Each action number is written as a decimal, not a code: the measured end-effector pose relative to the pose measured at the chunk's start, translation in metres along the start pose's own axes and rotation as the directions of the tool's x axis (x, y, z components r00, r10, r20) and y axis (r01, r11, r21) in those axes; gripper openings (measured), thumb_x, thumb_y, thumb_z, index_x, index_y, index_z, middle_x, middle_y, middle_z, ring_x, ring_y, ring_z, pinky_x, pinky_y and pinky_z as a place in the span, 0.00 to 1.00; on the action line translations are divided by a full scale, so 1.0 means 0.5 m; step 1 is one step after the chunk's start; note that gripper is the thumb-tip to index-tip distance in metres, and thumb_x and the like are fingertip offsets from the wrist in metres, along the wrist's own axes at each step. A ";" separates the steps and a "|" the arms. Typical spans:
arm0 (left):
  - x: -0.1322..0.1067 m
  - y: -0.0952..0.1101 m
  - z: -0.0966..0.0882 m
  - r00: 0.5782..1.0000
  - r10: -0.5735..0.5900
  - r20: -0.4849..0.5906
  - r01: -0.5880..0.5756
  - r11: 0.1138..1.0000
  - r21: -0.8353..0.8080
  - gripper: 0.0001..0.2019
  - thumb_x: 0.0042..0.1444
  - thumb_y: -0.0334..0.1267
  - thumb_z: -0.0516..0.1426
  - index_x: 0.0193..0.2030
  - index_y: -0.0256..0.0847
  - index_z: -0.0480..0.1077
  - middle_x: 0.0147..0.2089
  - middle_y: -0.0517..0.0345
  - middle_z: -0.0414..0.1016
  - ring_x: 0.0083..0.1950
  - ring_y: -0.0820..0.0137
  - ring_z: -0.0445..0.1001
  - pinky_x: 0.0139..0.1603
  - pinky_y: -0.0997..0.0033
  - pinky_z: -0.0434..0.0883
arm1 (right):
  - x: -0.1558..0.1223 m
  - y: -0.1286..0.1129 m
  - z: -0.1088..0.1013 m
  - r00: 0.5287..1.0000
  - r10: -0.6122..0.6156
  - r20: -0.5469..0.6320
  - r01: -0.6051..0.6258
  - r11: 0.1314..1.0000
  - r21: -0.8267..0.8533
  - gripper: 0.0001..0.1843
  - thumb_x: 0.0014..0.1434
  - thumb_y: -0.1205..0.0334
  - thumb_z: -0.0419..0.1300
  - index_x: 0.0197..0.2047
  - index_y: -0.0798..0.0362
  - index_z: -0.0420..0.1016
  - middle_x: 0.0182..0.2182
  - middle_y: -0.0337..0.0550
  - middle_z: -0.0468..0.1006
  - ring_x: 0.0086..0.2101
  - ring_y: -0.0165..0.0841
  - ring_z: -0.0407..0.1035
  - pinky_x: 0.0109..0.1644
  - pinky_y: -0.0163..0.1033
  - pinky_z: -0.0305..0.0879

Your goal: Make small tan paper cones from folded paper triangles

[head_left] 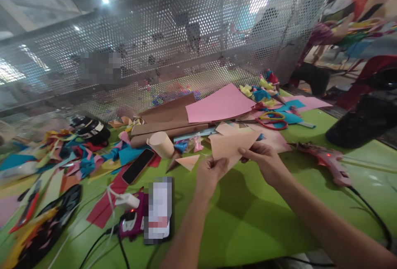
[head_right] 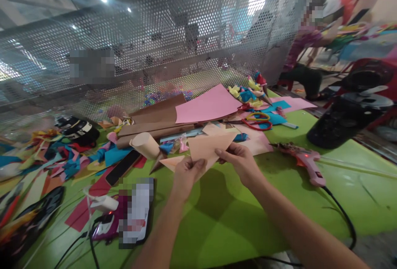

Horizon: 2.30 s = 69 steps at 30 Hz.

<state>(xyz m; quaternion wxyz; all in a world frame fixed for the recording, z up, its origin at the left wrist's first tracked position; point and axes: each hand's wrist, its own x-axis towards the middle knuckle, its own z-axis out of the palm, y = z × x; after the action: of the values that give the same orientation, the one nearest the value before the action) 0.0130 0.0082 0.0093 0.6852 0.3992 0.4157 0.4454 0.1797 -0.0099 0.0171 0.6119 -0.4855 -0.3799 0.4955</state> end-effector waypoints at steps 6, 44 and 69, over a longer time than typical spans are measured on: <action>0.005 -0.008 -0.007 1.000 0.014 0.004 -0.015 0.999 0.032 0.26 0.35 0.53 0.74 0.38 0.37 0.82 0.41 0.47 0.84 0.42 0.61 0.81 0.46 0.65 0.76 | 0.006 0.010 -0.007 1.000 -0.030 -0.010 0.030 0.999 -0.029 0.21 0.38 0.44 0.76 0.28 0.52 0.81 0.23 0.41 0.78 0.23 0.31 0.67 0.28 0.39 0.66; -0.006 0.006 0.005 0.990 0.141 0.006 -0.139 0.969 0.203 0.22 0.42 0.54 0.70 0.34 0.39 0.73 0.23 0.60 0.75 0.22 0.74 0.68 0.21 0.77 0.60 | -0.001 0.016 0.017 0.990 0.127 0.069 -0.125 0.992 -0.025 0.24 0.31 0.45 0.79 0.24 0.53 0.80 0.21 0.41 0.78 0.23 0.29 0.66 0.27 0.36 0.62; 0.001 -0.002 -0.005 0.988 0.143 0.062 -0.153 0.965 0.211 0.20 0.46 0.52 0.68 0.35 0.38 0.71 0.23 0.61 0.74 0.20 0.77 0.61 0.20 0.76 0.55 | 0.019 0.003 -0.023 0.985 0.094 0.143 -0.092 0.996 -0.021 0.22 0.36 0.46 0.78 0.26 0.53 0.77 0.21 0.39 0.76 0.22 0.30 0.67 0.26 0.36 0.63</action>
<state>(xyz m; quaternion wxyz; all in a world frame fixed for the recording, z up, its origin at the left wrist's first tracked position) 0.0110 0.0088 0.0075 0.6121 0.5113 0.4144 0.4383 0.1926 -0.0030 0.0129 0.5556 -0.4701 -0.4034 0.5546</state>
